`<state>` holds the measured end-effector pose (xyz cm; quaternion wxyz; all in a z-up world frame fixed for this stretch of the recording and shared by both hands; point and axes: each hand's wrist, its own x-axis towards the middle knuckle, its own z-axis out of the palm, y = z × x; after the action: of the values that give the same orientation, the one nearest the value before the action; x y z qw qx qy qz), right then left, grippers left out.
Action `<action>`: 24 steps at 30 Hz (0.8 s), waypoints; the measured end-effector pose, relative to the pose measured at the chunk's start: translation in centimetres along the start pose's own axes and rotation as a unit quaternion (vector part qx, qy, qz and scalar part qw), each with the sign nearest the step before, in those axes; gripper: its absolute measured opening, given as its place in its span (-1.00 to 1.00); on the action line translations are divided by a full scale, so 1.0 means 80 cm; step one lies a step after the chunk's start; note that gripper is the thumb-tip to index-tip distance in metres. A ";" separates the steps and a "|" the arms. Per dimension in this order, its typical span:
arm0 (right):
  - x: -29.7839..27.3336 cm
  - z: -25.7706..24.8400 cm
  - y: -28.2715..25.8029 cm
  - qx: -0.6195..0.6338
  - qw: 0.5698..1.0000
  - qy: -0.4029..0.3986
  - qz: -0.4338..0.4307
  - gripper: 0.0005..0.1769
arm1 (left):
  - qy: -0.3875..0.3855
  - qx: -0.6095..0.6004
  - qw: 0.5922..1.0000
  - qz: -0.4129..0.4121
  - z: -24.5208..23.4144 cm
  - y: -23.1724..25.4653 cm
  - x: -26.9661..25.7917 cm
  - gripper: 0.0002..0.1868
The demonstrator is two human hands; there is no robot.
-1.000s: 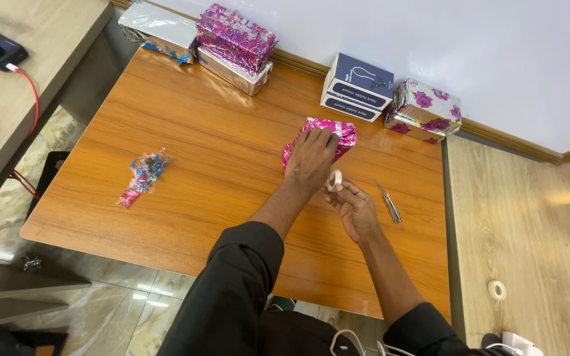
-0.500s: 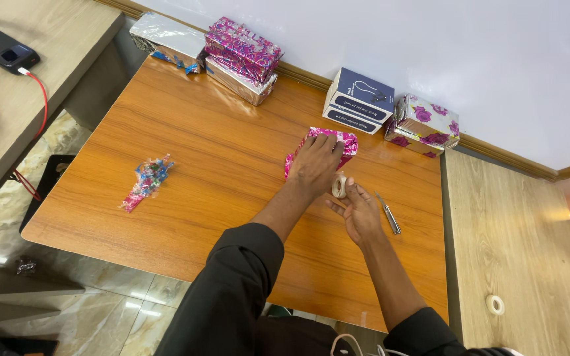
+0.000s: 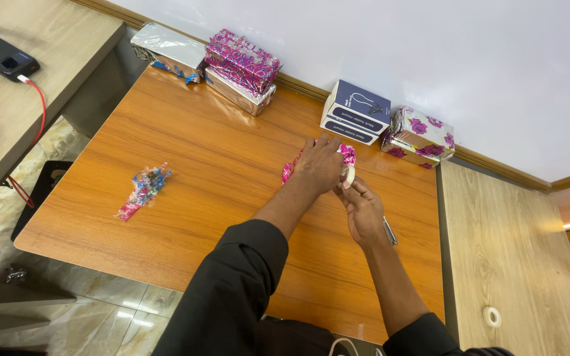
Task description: The person wraps a small rectangular box with pink patterned wrapping paper on a wooden table. They fold the paper around the box, secure the edges with clear tape, and use a small metal tool to press and smooth the tape. The wrapped gift is left on the table.
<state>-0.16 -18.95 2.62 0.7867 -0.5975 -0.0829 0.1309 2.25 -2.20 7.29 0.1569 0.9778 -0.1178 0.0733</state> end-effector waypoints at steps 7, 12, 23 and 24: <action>0.009 0.006 0.001 -0.001 0.999 0.013 -0.034 -0.77 | 0.061 -0.123 0.991 0.004 0.002 -0.018 0.007 -0.66; 0.014 0.002 0.007 -0.018 1.000 -0.003 -0.025 -0.77 | -0.065 -0.202 0.975 -0.063 -0.013 -0.030 0.033 -0.74; 0.024 0.024 -0.019 0.037 0.993 -0.015 -0.107 -0.72 | -0.078 -0.223 0.968 -0.089 -0.004 -0.026 0.047 -0.68; 0.025 0.029 -0.017 0.040 0.994 -0.019 -0.097 -0.71 | -0.072 -0.237 0.964 -0.099 -0.003 -0.029 0.045 -0.70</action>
<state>1.25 -16.57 4.53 0.8175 -0.5517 -0.1502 0.0691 6.29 -0.72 7.51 0.3822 0.9220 -0.0451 -0.0436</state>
